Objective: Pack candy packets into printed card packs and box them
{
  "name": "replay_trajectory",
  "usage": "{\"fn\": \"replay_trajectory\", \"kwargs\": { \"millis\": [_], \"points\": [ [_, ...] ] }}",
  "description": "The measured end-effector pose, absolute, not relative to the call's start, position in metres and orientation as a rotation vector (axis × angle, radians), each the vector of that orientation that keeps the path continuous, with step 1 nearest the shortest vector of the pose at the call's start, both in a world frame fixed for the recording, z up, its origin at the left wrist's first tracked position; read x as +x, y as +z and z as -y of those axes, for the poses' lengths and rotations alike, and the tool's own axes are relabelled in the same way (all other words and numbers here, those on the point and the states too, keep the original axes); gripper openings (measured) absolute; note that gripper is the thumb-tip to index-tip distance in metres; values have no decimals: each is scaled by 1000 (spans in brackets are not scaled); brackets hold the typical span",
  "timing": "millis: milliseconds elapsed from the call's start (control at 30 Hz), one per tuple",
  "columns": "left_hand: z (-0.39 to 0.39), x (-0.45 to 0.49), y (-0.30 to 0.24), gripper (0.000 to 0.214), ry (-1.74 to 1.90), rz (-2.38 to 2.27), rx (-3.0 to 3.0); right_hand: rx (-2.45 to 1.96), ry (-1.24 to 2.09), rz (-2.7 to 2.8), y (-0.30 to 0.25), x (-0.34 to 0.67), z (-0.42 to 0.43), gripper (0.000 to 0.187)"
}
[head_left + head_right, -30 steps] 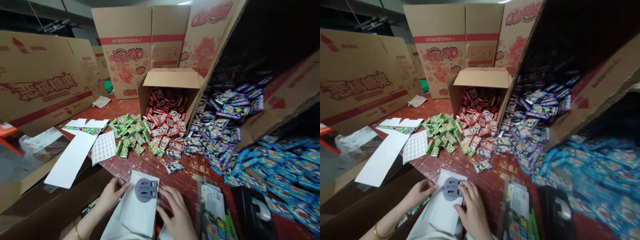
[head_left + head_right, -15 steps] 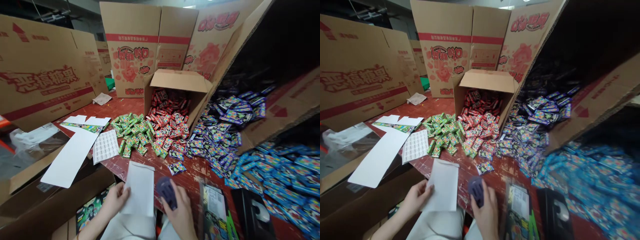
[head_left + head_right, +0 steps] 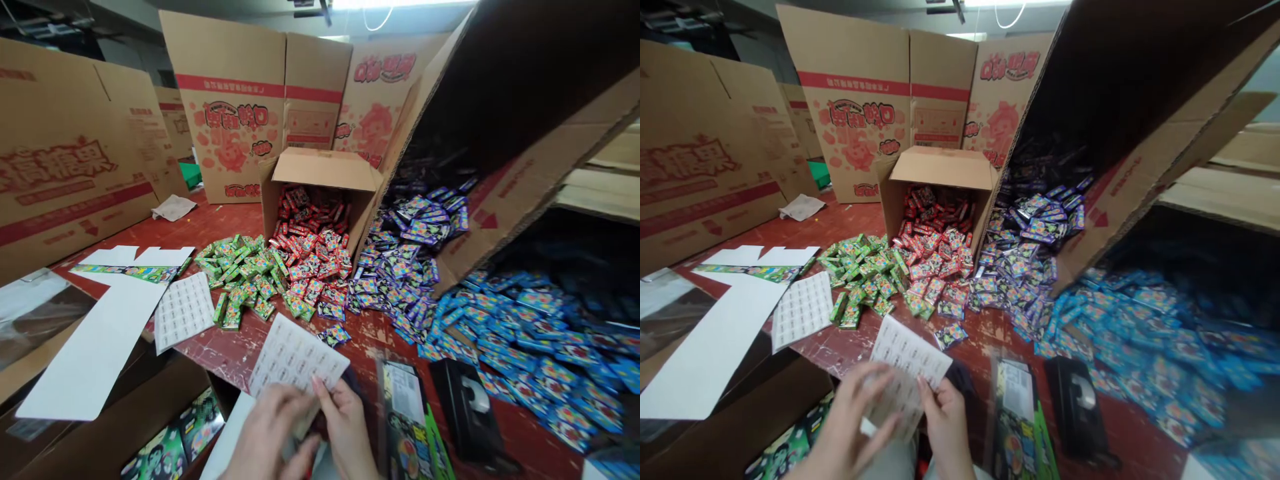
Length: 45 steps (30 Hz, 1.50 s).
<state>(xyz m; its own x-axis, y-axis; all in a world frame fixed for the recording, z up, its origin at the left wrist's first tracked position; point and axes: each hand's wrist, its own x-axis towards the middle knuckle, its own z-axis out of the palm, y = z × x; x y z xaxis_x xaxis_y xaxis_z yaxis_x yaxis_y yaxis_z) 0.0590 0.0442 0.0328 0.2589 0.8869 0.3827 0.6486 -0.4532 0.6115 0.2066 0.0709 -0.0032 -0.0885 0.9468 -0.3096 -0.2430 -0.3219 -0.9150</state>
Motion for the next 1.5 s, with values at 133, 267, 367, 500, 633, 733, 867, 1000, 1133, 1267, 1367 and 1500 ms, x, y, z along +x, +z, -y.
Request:
{"fn": "replay_trajectory", "kwargs": {
  "millis": [133,267,367,500,633,733,867,1000,1133,1267,1367,1500],
  "points": [
    [-85,19,69,61,771,-1445,2332,-1162,1754,944,-6,224,-68,38],
    [-103,14,81,35,564,-1354,2187,-1247,1578,1135,10,235,-69,47],
    [-103,23,82,22,509,-1374,2079,-1335,1185,1400,34,243,-77,60],
    [-102,28,87,12,471,-1454,1971,-1305,1019,1757,57,248,-94,9],
    [-100,25,89,23,556,-1450,1679,-1341,1032,1783,58,246,-105,18],
    [-97,21,84,32,664,-1441,1493,-1349,1036,1789,57,244,-107,26],
    [-93,22,77,37,750,-1436,1352,-1334,1210,1706,60,244,-108,25],
    [-93,25,75,38,768,-1423,1337,-1360,1308,1608,56,247,-108,24],
    [-92,24,73,46,784,-1478,1392,-1407,1196,1664,51,248,-107,37],
    [-91,22,70,41,857,-1449,1240,-1371,1220,1656,54,244,-108,39],
    [-92,25,74,24,928,-1265,1044,-1261,1397,1511,61,240,-109,28],
    [-95,29,83,20,986,-1201,912,-1204,1501,1341,66,238,-112,27]
  ]
}}
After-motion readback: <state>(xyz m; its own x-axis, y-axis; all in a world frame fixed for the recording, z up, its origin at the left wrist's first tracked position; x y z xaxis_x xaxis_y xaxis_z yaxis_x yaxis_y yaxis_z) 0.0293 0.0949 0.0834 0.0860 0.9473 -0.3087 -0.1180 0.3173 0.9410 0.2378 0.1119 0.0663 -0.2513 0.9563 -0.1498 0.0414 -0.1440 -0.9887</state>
